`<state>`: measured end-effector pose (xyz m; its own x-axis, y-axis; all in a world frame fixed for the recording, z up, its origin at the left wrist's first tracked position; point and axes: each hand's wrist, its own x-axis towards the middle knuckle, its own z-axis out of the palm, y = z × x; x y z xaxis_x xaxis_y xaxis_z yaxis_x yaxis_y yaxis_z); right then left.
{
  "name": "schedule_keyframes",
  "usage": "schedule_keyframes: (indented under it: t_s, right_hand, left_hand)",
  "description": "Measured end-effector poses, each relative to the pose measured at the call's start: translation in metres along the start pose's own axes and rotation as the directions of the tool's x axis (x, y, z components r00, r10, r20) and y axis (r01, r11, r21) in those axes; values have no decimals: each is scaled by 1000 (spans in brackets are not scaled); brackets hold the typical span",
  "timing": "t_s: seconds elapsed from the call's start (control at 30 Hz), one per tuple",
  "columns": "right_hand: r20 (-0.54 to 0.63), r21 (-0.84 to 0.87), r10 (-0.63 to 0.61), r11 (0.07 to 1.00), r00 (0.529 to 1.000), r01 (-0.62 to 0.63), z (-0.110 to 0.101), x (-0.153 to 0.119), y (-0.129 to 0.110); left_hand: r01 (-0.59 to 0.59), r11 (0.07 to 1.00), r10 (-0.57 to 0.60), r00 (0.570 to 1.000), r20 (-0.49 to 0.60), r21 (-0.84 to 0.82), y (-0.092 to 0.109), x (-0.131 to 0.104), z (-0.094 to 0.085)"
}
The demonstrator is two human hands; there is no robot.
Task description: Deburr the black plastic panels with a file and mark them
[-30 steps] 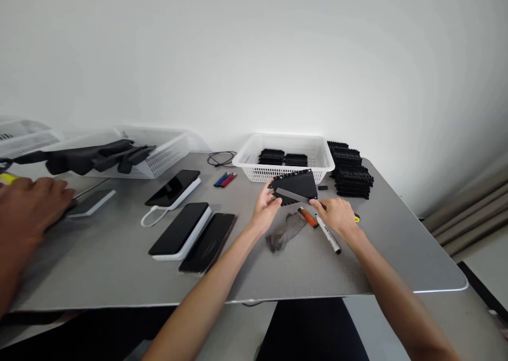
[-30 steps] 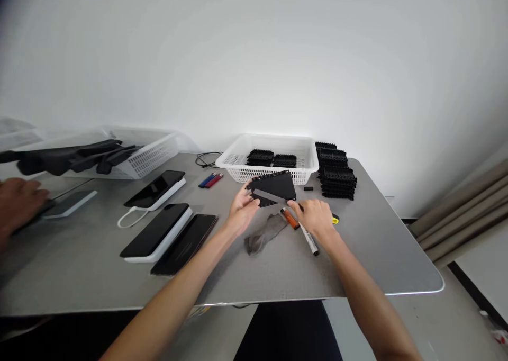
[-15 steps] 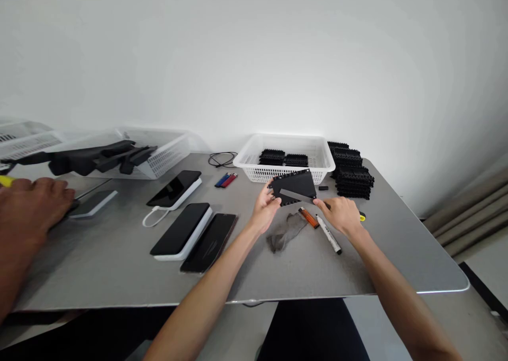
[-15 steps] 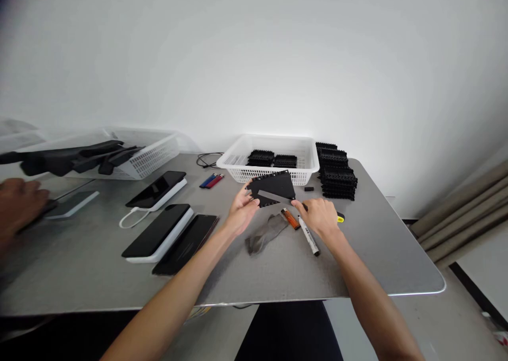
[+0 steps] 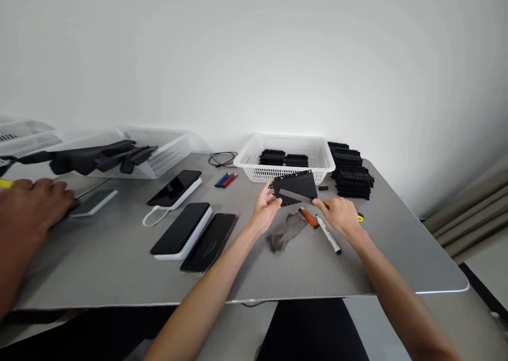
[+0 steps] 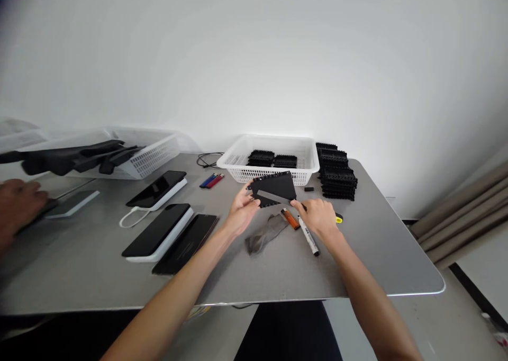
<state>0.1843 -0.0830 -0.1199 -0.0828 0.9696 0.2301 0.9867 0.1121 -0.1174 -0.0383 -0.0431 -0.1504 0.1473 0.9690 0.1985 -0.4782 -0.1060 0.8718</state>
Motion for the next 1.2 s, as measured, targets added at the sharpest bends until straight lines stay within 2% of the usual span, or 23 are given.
schedule_keyframes:
  t_s: [0.13,0.23,0.3,0.53,0.87,1.07,1.2]
  right_hand:
    - [-19,37,12,999,1000,-11,-3,1,9]
    - [-46,54,36,998,998,-33,-5,2,16]
    - [-49,45,43,998,998,-41,-4,3,18]
    - [-25,30,41,999,999,-41,-3,5,19]
    - [-10,22,7,1000,1000,-7,-3,4,20]
    - [-20,18,1,1000,1000,0,-4,3,20]
    - [-23,60,40,997,999,-38,-5,5,26]
  left_hand:
    - [6,1000,-6,995,-95,3,3,4,-9]
    - [-45,999,45,979,-199,7,4,9,-17]
    - [-72,997,76,970,-230,24,3,11,-19]
    - [-108,988,132,961,-243,110,-5,15,-24]
    - [-145,979,179,949,-259,146,-8,17,-28]
    - [-132,978,170,953,-251,162,-8,18,-29]
    - [-117,977,162,951,-263,179,-6,18,-29]
